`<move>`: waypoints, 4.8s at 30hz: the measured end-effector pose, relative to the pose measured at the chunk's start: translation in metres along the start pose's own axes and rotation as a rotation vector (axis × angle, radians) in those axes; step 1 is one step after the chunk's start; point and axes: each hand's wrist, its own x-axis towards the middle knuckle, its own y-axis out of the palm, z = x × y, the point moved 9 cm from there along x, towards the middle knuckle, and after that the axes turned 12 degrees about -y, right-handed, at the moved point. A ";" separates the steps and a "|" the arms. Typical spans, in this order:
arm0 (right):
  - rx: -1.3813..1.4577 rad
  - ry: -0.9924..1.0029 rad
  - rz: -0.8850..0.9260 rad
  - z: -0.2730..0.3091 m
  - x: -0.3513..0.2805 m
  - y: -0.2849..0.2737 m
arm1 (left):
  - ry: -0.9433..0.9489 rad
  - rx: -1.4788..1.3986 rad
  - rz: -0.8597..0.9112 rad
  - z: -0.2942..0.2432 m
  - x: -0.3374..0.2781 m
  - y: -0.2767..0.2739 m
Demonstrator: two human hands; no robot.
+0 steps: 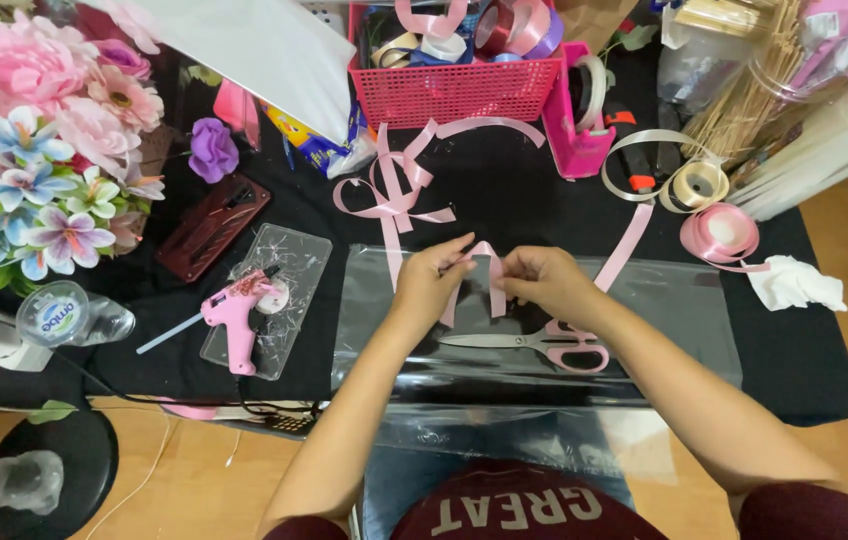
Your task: The person wraps a long silver rod with a sheet of clear plastic, then cuts a pink ribbon with scissors. They use a hot glue gun to attach the ribbon to the plastic-wrapped rod.
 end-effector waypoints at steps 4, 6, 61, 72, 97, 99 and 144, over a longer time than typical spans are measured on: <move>-0.038 -0.040 -0.007 -0.003 0.007 0.009 | -0.065 -0.010 -0.010 -0.005 0.002 -0.008; -0.125 -0.057 -0.017 -0.010 0.010 0.010 | -0.059 0.007 -0.014 -0.005 0.002 -0.007; -0.856 -0.527 0.067 0.003 -0.006 0.038 | 0.410 0.835 -0.022 -0.017 -0.082 -0.001; -0.694 -1.080 0.293 0.055 -0.021 0.063 | 0.490 0.842 0.041 -0.015 -0.080 -0.008; -0.936 -0.901 0.339 0.024 0.001 0.076 | 0.564 0.795 -0.048 -0.017 -0.101 -0.021; -0.920 -0.879 0.362 0.011 0.004 0.077 | 0.573 0.781 -0.039 -0.013 -0.099 -0.027; -0.845 -0.828 0.226 0.016 0.005 0.072 | 0.539 0.777 -0.236 -0.021 -0.110 -0.026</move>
